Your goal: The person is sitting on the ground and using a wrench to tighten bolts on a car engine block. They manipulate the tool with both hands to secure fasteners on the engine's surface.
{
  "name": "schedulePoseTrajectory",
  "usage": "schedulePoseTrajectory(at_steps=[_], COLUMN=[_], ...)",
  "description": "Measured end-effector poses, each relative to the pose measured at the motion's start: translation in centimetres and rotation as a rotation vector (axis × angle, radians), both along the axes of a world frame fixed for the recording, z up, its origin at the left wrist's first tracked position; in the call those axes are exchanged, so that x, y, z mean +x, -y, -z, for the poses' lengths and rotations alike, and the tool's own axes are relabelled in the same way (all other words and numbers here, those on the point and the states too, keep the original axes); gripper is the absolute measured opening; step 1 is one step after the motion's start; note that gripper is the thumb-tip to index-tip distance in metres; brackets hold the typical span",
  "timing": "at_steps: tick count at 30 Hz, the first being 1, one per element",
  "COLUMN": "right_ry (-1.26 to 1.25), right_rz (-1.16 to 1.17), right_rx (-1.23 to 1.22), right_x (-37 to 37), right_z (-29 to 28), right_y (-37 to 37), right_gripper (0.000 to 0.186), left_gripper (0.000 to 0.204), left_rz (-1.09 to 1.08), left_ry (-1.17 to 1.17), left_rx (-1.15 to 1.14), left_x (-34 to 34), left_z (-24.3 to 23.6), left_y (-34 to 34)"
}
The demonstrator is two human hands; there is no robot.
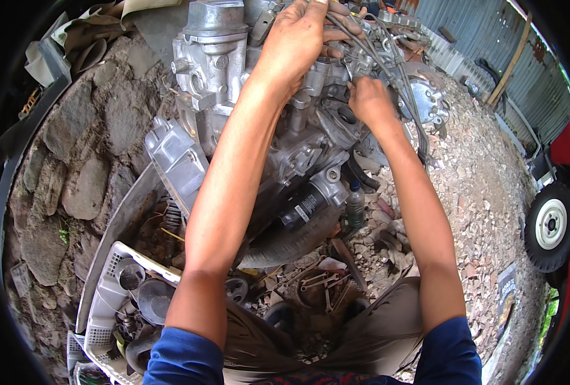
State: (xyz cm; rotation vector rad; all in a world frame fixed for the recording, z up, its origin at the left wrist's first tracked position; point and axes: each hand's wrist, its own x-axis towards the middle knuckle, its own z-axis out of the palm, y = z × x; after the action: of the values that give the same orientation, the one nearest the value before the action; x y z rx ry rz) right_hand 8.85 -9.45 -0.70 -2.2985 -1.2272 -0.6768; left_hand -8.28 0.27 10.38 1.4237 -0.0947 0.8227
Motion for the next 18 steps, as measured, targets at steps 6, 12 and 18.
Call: schedulePoseTrajectory(at_steps=[6,12,18], right_ry=[-0.087,-0.191,-0.213], right_rz=[0.168,0.198,0.119], right_rx=[0.011,-0.038,0.071], right_x=[-1.0,-3.6,-2.7], right_z=[-1.2,-2.8,-1.0], right_y=[-0.9,-1.2,-1.2], right_gripper=[0.029,0.025,0.022], left_gripper=[0.040,0.042,0.037], left_rz=[-0.040,-0.033,-0.034], left_ry=[-0.009,-0.024,-0.049], left_rx=[0.072,0.025,0.011], left_x=[0.4,0.2,-0.3], left_z=[0.0,-0.1,-0.4], left_y=[-0.3,-0.2,0.2])
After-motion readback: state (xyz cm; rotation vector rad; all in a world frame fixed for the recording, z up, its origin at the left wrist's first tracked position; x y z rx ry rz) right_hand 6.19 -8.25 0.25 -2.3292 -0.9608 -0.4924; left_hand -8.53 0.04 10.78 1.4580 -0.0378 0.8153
